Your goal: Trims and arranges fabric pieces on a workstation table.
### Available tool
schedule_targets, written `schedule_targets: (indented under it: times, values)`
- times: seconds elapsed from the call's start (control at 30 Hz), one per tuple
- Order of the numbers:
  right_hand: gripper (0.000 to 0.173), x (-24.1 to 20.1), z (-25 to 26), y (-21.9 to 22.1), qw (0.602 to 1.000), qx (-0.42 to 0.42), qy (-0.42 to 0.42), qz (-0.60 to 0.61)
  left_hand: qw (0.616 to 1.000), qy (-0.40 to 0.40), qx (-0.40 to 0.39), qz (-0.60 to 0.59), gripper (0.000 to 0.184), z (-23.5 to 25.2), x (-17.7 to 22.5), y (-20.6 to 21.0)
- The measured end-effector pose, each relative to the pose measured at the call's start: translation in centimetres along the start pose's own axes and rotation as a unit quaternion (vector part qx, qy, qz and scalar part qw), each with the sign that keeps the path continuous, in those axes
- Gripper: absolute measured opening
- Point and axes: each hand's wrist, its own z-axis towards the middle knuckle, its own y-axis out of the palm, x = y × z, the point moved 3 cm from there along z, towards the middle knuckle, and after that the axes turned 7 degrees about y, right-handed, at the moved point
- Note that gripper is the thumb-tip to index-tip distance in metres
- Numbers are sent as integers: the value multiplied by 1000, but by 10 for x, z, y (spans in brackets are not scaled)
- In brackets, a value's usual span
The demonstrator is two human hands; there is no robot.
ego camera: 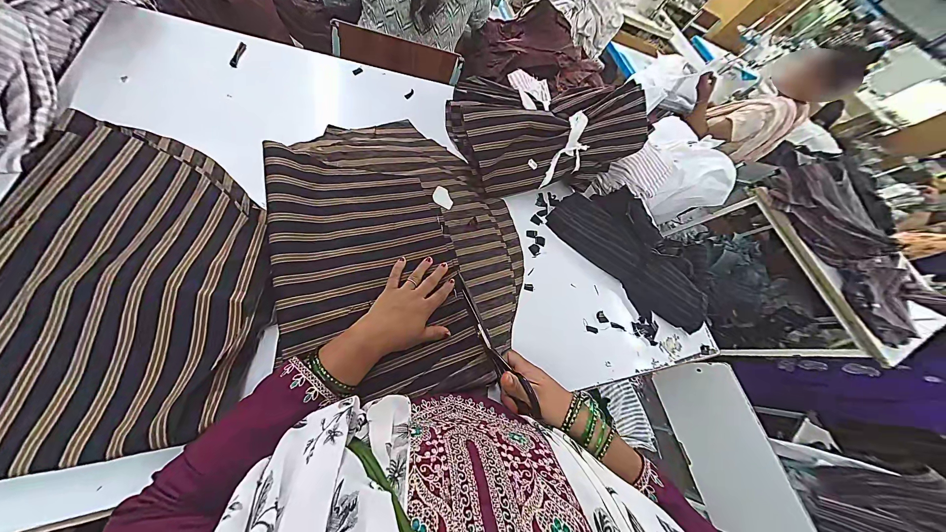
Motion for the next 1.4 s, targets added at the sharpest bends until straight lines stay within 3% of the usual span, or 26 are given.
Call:
schedule_targets:
  times: [0.2,0.33,0.5,0.63,0.8,0.93,1.2,1.4]
  values:
    - [49,5,2,6,998,31,-26,42,1000,-5,-1,1,81,0,-1,0]
    - [39,6,1,9,998,48,-43,2,1000,-2,2,-8,80,1,-1,0]
    - [63,9,2,5,999,10,-31,-14,1000,5,17,-12,79,0,-2,1]
    - [62,1,4,6,999,-1,0,38,1000,10,19,-18,79,-1,-2,0]
    - [39,-3,6,10,998,29,-31,42,999,13,26,-26,78,-1,-2,-1]
    - [36,-1,7,14,997,44,-45,33,999,11,25,-37,76,0,-3,-1]
    - [65,-2,7,6,999,4,-21,31,999,14,29,-38,73,0,-3,-2]
    - [33,-5,10,8,996,38,-39,76,998,15,34,-41,69,1,-5,0]
